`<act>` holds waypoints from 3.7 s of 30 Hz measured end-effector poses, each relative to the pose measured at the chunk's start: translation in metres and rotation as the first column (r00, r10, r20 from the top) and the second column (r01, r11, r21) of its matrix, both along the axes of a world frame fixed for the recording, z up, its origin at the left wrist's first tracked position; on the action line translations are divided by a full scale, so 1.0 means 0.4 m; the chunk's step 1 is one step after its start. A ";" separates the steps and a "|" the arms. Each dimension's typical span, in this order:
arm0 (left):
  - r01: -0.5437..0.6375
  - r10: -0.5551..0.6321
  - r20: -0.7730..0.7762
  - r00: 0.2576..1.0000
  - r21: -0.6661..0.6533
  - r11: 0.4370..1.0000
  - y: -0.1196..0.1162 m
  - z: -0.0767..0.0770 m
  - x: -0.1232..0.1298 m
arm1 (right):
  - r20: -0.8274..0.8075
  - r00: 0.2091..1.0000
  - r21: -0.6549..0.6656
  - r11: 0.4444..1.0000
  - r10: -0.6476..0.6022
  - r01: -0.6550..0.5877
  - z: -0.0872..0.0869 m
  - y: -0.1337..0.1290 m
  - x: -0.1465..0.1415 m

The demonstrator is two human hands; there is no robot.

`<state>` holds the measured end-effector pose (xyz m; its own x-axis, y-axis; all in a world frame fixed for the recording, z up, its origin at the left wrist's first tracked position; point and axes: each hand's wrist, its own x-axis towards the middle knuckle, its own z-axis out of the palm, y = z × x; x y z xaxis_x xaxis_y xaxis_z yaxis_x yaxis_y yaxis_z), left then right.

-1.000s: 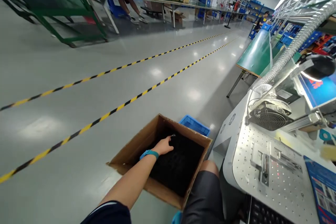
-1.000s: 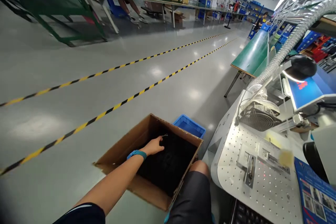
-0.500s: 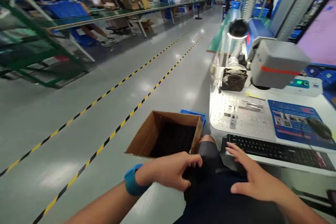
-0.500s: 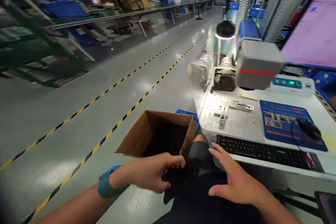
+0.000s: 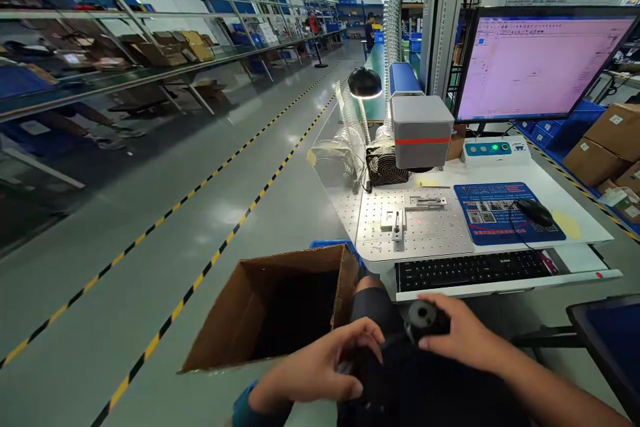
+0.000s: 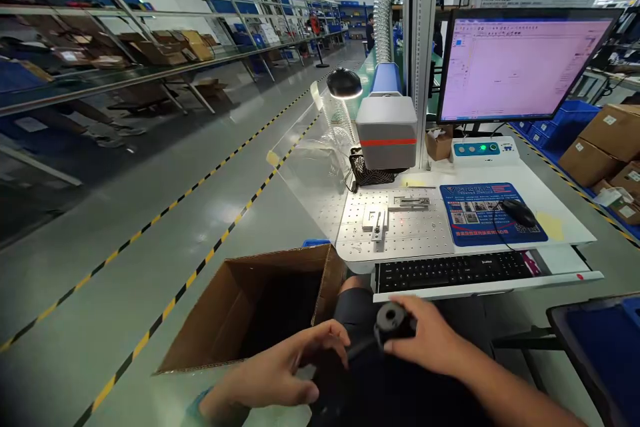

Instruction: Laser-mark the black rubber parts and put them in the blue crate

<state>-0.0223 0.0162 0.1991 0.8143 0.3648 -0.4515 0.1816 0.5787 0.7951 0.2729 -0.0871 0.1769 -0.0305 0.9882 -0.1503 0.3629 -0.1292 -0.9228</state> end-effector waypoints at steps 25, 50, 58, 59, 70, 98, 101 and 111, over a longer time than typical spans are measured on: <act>-0.573 0.619 -0.193 0.761 -0.649 0.501 -0.045 -0.573 -0.006 | 0.302 0.852 0.380 0.873 -0.429 0.305 -0.117 0.546 0.150; -0.481 0.579 -0.146 0.802 -0.733 0.481 -0.042 -0.623 -0.015 | 0.359 0.738 0.370 0.813 -0.571 0.449 -0.131 0.507 0.138; -0.463 0.560 -0.148 0.815 -0.747 0.476 -0.033 -0.607 -0.007 | 0.343 0.744 0.359 0.813 -0.573 0.460 -0.146 0.525 0.139; -0.466 0.555 -0.158 0.816 -0.749 0.472 -0.032 -0.605 -0.005 | 0.348 0.746 0.353 0.817 -0.568 0.456 -0.146 0.527 0.140; -0.557 0.565 -0.240 0.790 -0.667 0.496 -0.036 -0.605 -0.003 | 0.437 0.728 0.312 0.849 -0.527 0.427 -0.119 0.508 0.130; -0.467 0.496 -0.192 0.847 -0.714 0.522 -0.027 -0.636 -0.003 | 0.334 0.816 0.561 0.795 -0.472 0.230 -0.147 0.147 0.179; -0.459 0.490 -0.190 0.851 -0.722 0.517 -0.026 -0.651 0.001 | 0.359 0.844 0.500 0.846 -0.398 0.186 -0.190 0.067 0.158; -0.448 0.483 -0.164 0.860 -0.695 0.562 -0.027 -0.626 0.008 | 0.378 0.829 0.496 0.846 -0.412 0.194 -0.253 0.035 0.126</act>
<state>-0.0192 0.0056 -0.0514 0.6466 0.2951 -0.7035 -0.2965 0.9469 0.1247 0.3231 -0.0730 0.0757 0.2452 0.8995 0.3616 0.7593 0.0537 -0.6485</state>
